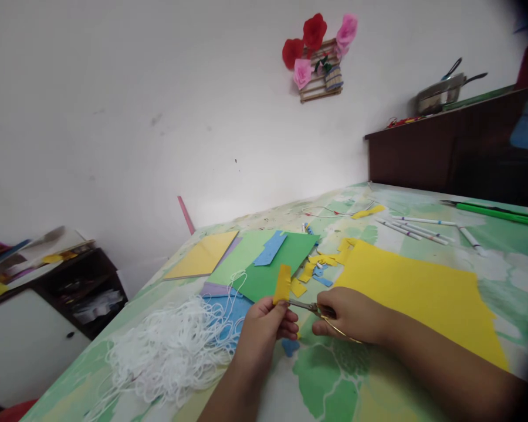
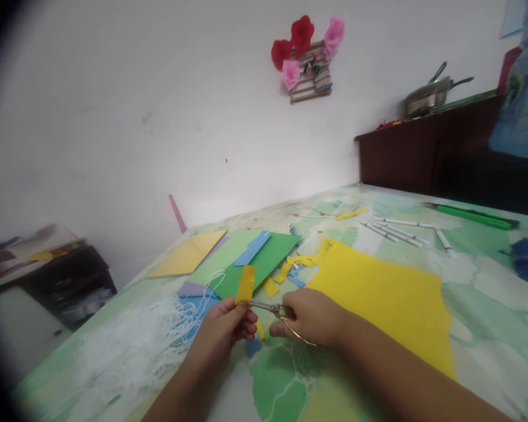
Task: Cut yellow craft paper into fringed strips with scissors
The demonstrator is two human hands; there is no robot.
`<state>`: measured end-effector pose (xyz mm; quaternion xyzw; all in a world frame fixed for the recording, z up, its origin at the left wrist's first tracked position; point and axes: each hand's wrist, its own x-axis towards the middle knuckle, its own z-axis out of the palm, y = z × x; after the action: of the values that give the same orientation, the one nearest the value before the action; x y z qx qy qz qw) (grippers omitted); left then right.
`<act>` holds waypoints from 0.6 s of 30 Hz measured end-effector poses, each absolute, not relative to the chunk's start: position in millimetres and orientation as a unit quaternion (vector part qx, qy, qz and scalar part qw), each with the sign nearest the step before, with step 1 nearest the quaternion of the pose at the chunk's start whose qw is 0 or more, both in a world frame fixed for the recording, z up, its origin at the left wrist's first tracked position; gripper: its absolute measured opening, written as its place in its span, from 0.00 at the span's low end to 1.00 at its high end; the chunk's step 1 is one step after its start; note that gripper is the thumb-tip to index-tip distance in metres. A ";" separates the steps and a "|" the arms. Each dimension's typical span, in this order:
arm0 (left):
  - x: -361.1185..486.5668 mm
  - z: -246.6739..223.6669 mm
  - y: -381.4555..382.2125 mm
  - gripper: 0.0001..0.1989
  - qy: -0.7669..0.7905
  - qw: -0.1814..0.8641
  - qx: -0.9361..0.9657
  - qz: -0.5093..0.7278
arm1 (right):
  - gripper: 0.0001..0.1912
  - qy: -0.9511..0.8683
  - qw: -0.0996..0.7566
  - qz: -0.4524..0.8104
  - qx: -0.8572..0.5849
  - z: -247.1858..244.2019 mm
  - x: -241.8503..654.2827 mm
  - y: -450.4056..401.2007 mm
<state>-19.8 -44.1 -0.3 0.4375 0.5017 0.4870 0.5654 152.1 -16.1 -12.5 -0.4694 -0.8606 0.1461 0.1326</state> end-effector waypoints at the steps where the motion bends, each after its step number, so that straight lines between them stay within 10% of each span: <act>1: -19.9 -0.1 -44.1 0.07 0.501 0.564 0.436 0.491 | 0.20 -0.861 0.130 0.148 -0.469 -11.7 152.0 -16.5; 18: -19.0 0.6 -45.6 0.05 0.501 0.560 0.476 0.457 | 0.19 -0.864 0.122 0.154 -0.464 -13.1 151.5 -17.5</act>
<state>-19.0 -45.6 0.6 0.4759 0.5006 0.4573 0.5601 151.5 -17.5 -13.1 -0.4636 -0.8640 0.1537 0.1224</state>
